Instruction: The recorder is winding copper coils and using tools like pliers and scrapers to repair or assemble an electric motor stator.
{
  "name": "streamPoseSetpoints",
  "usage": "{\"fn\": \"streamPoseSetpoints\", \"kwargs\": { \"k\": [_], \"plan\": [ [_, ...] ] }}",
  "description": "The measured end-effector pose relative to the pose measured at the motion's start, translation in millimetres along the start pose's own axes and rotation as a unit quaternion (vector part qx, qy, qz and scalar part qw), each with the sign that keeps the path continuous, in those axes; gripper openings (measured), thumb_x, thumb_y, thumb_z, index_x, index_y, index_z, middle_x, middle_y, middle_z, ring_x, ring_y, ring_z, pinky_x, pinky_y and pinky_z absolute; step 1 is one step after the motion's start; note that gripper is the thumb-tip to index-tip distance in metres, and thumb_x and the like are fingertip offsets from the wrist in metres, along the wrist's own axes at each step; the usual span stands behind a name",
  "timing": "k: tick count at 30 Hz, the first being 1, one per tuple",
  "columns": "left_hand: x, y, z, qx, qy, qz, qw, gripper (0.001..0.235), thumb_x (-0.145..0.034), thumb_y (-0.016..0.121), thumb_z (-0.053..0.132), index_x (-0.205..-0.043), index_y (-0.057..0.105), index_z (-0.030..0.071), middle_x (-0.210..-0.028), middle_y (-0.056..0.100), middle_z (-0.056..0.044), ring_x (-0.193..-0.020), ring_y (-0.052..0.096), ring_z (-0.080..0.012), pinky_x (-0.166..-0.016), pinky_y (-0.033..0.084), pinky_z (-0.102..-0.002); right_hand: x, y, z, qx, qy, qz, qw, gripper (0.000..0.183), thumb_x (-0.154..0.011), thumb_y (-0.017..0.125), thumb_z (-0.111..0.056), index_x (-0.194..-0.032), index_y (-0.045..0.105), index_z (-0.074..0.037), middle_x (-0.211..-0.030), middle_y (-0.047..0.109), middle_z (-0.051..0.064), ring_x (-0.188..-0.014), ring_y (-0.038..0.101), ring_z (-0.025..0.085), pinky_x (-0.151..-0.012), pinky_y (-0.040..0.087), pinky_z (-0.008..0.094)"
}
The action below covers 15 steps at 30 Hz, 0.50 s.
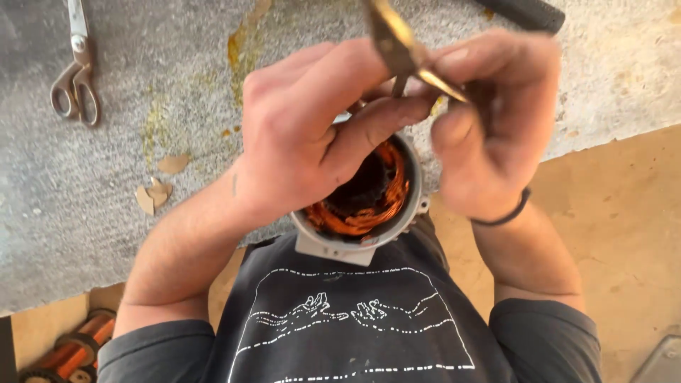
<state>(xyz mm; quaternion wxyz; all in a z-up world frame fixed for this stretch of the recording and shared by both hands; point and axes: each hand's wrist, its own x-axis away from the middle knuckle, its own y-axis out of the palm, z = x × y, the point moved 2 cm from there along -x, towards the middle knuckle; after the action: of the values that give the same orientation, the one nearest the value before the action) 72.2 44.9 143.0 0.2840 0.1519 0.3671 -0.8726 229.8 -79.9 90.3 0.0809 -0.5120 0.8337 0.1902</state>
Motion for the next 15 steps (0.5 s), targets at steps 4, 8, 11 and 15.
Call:
{"fn": "streamPoseSetpoints", "kwargs": {
  "k": [4, 8, 11, 15],
  "plan": [
    [-13, 9, -2, 0.058, -0.045, 0.009, 0.997, 0.022, -0.109, 0.077, 0.011, -0.123, 0.062, 0.004, -0.105, 0.073, -0.007, -0.095, 0.078, -0.0166, -0.079, 0.06, -0.028, 4, -19, 12, 0.112, -0.039, -0.088, 0.989, 0.053, -0.105, 0.077, -0.026, -0.144, 0.047, -0.006, -0.124, 0.061, 0.01, -0.11, 0.065, 0.014, -0.098, 0.056, 0.028],
    [-16, 9, -6, 0.114, -0.124, -0.066, 0.984, 0.022, -0.106, 0.075, 0.011, -0.124, 0.065, 0.005, -0.107, 0.074, -0.008, -0.095, 0.078, -0.0194, -0.079, 0.061, -0.03, -17, -18, -9, 0.455, -0.117, -0.164, 0.867, 0.075, -0.087, 0.089, -0.01, -0.148, 0.046, 0.002, -0.124, 0.072, 0.015, -0.091, 0.068, 0.019, -0.077, 0.057, 0.032],
    [-18, 12, -8, 0.068, -0.137, -0.14, 0.978, 0.028, -0.1, 0.076, 0.012, -0.125, 0.069, 0.004, -0.107, 0.075, -0.01, -0.102, 0.076, -0.0283, -0.085, 0.061, -0.038, -20, -18, -4, 0.451, -0.112, -0.169, 0.869, 0.081, -0.099, 0.081, -0.006, -0.162, 0.031, -0.007, -0.13, 0.064, 0.012, -0.108, 0.07, 0.02, -0.083, 0.06, 0.028],
    [-22, 0, -6, 0.061, -0.072, -0.106, 0.99, 0.027, -0.101, 0.074, 0.012, -0.124, 0.065, 0.002, -0.128, 0.07, -0.014, -0.124, 0.07, -0.0319, -0.107, 0.059, -0.041, -34, -18, -8, 0.469, -0.155, -0.175, 0.852, 0.073, -0.102, 0.078, -0.014, -0.155, 0.031, 0.001, -0.128, 0.065, 0.017, -0.099, 0.068, 0.026, -0.083, 0.059, 0.035]
  ]
}}
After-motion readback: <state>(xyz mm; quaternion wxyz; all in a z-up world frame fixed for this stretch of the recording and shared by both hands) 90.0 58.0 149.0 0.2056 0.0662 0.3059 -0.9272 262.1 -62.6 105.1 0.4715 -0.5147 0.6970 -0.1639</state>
